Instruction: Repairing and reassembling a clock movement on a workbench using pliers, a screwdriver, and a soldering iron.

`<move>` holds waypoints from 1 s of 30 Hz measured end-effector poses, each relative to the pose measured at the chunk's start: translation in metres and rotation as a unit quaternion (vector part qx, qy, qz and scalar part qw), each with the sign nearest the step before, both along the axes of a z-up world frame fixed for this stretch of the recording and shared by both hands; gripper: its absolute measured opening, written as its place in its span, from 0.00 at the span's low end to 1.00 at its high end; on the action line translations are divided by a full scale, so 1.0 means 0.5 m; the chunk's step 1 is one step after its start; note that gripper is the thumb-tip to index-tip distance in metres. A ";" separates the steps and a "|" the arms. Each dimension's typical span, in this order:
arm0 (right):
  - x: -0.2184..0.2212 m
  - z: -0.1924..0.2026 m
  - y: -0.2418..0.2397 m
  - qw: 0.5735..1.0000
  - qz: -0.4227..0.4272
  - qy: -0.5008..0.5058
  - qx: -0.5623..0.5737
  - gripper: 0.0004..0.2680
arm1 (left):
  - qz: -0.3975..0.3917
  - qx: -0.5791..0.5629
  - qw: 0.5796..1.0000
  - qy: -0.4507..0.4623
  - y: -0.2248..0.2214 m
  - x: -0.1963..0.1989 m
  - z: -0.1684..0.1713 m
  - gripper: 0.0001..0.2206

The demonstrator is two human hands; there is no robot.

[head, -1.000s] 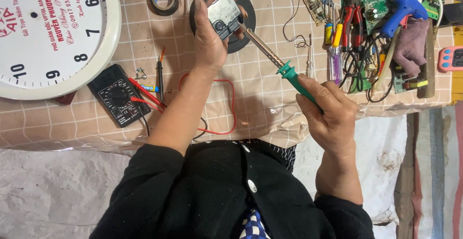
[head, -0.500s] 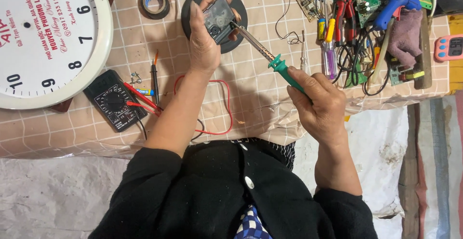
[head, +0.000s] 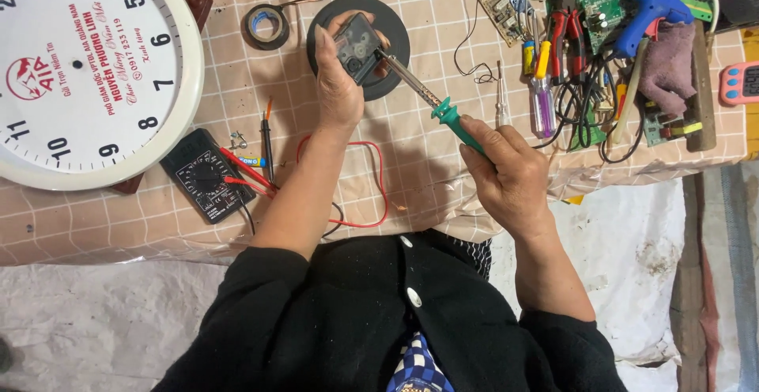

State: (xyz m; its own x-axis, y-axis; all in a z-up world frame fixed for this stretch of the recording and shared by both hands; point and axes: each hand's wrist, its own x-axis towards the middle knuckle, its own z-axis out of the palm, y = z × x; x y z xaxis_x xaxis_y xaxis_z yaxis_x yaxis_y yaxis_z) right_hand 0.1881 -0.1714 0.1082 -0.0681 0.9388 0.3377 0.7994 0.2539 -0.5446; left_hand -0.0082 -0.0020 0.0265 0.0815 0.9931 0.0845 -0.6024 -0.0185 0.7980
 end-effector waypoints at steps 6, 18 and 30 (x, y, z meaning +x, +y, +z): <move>-0.005 -0.005 0.003 1.000 0.002 -0.008 0.003 0.13 | 0.002 0.014 0.999 -0.037 0.009 -0.003 -0.009 0.30; -0.025 -0.008 -0.003 1.000 0.012 0.009 0.021 0.13 | 0.018 0.017 0.999 -0.029 0.011 -0.010 0.002 0.30; -0.036 0.006 -0.017 0.999 0.037 -0.010 0.010 0.13 | -0.005 0.010 0.999 -0.031 0.014 -0.013 -0.013 0.30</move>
